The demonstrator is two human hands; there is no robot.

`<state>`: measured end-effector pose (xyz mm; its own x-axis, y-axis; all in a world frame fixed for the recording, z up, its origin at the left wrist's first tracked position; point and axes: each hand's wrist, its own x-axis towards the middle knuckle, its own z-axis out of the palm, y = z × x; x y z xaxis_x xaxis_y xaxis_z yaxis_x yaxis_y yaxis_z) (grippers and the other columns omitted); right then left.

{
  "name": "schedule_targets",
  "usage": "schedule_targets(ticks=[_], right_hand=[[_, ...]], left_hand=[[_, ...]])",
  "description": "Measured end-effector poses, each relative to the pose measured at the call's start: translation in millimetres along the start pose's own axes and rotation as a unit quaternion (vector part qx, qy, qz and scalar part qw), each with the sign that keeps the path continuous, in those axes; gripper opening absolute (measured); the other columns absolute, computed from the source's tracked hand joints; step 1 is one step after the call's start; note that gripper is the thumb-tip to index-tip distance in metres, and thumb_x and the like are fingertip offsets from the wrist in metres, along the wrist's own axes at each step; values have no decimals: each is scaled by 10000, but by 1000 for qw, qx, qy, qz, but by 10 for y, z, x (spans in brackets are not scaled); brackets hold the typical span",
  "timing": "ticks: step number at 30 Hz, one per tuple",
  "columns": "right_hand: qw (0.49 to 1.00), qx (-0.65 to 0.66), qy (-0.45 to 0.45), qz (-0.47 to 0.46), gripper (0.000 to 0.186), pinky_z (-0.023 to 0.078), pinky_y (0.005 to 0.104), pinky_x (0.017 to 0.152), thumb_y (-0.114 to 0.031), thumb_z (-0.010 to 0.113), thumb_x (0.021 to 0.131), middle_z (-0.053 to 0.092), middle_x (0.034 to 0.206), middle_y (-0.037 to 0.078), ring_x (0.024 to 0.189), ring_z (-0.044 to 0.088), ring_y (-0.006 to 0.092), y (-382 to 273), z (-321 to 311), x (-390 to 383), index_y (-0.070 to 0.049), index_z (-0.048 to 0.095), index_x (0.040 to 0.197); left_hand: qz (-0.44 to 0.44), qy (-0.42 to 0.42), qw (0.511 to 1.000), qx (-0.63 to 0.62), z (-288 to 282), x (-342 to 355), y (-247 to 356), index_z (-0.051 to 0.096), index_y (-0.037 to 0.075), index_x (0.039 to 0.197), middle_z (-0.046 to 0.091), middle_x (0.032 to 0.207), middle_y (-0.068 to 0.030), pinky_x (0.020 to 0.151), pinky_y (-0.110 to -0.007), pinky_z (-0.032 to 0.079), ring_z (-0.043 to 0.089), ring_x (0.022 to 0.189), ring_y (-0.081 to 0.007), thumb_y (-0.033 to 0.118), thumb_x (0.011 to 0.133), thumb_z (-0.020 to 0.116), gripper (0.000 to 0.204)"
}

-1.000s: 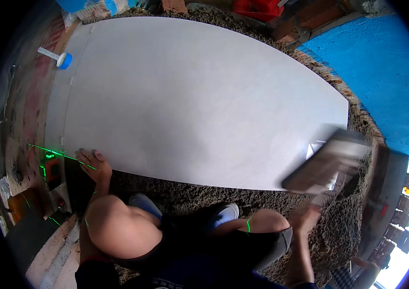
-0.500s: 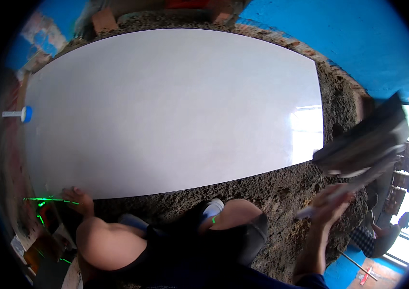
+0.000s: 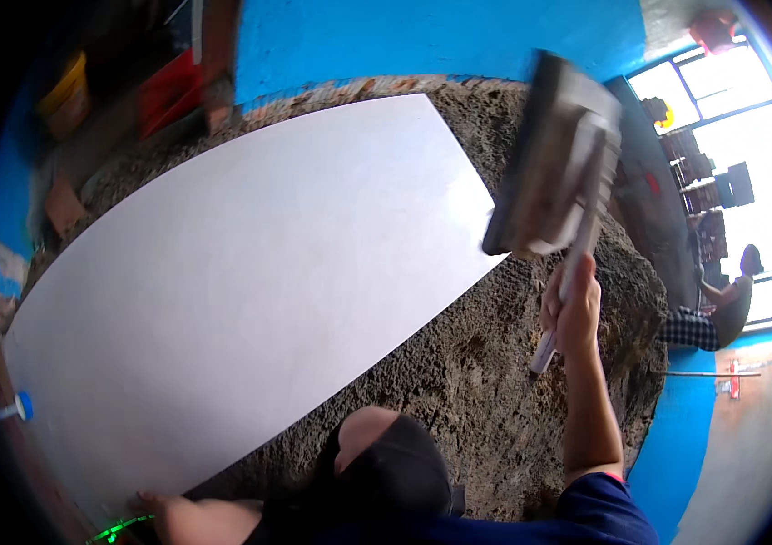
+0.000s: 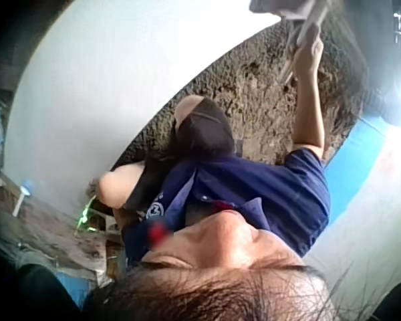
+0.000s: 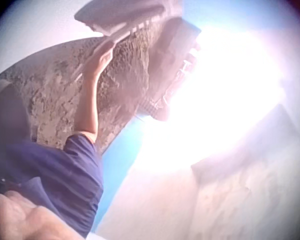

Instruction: The person taps a large tile into place on a bed of mortar using a float and levels the tile, then applies tape to the edge and inserts plastic spacers and wedges into the gap between tiles.

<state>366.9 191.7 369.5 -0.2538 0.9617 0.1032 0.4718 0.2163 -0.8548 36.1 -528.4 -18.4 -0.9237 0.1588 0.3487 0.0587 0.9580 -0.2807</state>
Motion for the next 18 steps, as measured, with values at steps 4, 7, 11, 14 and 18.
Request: schedule_targets(ticks=[4, 7, 11, 14, 18], right_hand=[[978, -13, 120, 173, 607, 485, 331, 493, -670, 393, 1047, 534, 704, 32, 591, 520, 133, 894, 777, -624, -122, 567, 853], [913, -131, -124, 367, 663, 492, 356, 564, -621, 366, 1067, 613, 844, 96, 656, 555, 172, 1395, 1351, -341, -20, 607, 1211], [921, -51, -166, 350, 633, 450, 331, 461, -623, 401, 1067, 524, 668, 3, 512, 491, 136, 1067, 916, 651, -23, 585, 985], [968, -18, -92, 231, 570, 407, 253, 431, -607, 394, 1079, 516, 663, -37, 497, 443, 89, 537, -42, 783, -91, 577, 917], [992, -3, 122, -32, 616, 345, 233, 333, -653, 356, 1070, 401, 508, -65, 361, 377, 65, 463, -390, 216, -141, 478, 752]], left_hand=[[45, 8, 999, -22, -219, 20, 109, 559, 44, 1136, 523, 1128, -197, 854, -536, 441, 515, 993, -402, 430, 955, 623, 431], [66, 16, 997, -34, -473, -32, 112, 573, 58, 1096, 535, 1081, -183, 823, -533, 447, 523, 947, -394, 432, 946, 632, 407], [135, -1, 990, -34, -996, -247, -63, 599, 85, 1020, 557, 993, -158, 763, -527, 458, 538, 861, -380, 434, 929, 651, 365], [179, -19, 983, -27, -1585, -458, -289, 618, 105, 963, 573, 927, -139, 719, -523, 466, 550, 796, -369, 436, 916, 664, 338], [241, -47, 969, 1, -2523, -606, -505, 644, 131, 888, 595, 839, -114, 660, -517, 477, 565, 710, -355, 439, 899, 683, 310]])
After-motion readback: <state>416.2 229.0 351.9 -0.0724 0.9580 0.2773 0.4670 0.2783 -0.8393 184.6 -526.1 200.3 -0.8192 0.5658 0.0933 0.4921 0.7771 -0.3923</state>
